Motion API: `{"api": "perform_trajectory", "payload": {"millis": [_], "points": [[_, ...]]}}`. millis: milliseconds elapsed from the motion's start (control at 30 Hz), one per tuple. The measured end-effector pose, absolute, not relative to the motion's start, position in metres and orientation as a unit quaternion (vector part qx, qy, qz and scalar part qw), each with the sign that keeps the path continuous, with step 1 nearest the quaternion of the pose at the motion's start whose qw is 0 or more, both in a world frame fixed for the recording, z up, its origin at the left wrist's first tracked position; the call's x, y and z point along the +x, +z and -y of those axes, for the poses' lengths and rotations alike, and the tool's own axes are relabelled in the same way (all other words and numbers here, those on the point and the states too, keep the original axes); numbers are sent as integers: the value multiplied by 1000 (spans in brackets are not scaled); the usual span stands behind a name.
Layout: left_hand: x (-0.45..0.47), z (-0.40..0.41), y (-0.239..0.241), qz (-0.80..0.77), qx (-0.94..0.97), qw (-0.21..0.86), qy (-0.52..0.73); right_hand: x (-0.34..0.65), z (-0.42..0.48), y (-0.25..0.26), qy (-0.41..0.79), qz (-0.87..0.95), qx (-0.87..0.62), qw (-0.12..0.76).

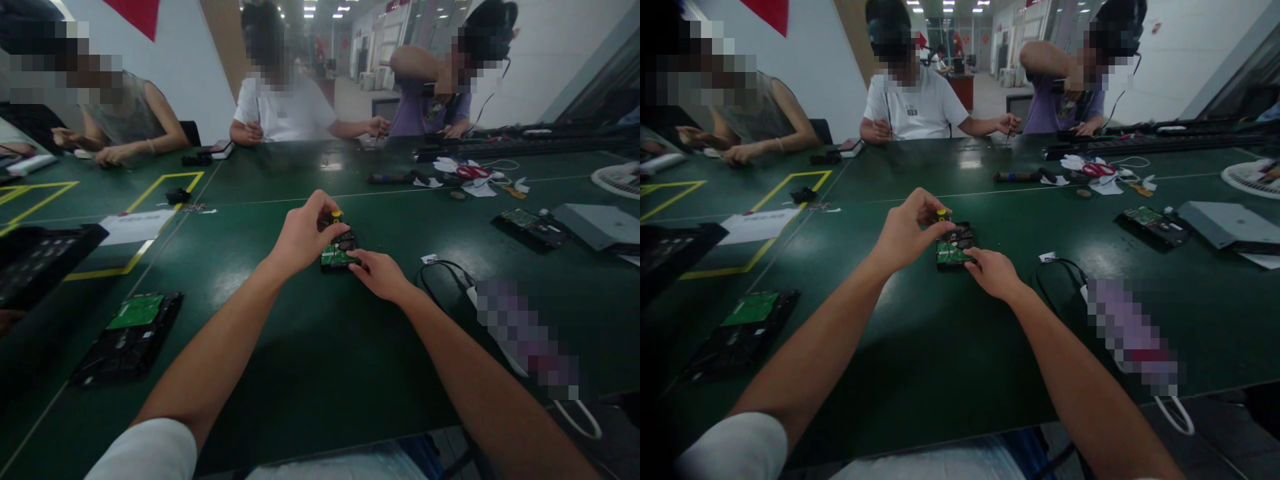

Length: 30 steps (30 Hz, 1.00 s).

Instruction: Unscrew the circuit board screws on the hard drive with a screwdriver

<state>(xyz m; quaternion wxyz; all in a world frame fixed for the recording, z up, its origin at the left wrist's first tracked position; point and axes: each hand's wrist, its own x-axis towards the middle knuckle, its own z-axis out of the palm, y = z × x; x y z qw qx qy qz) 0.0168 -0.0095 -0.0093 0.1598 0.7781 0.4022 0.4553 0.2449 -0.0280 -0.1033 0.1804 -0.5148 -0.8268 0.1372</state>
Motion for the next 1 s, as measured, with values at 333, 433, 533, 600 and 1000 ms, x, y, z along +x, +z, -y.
{"api": "perform_trajectory", "payload": {"millis": [333, 433, 533, 600, 1000], "points": [[9, 8, -3, -395, 807, 82, 432, 244, 29, -99, 145, 823, -520, 177], [9, 7, -5, -386, 804, 95, 442, 244, 30, -98, 145, 824, -520, 172], [12, 7, -6, -379, 795, 124, 457, 244, 30, -98, 143, 825, -517, 176], [13, 7, -7, -380, 786, 136, 468, 244, 30, -100, 143, 824, -518, 180], [14, 9, -5, -422, 776, 41, 468, 243, 30, -98, 143, 824, -520, 175]]}}
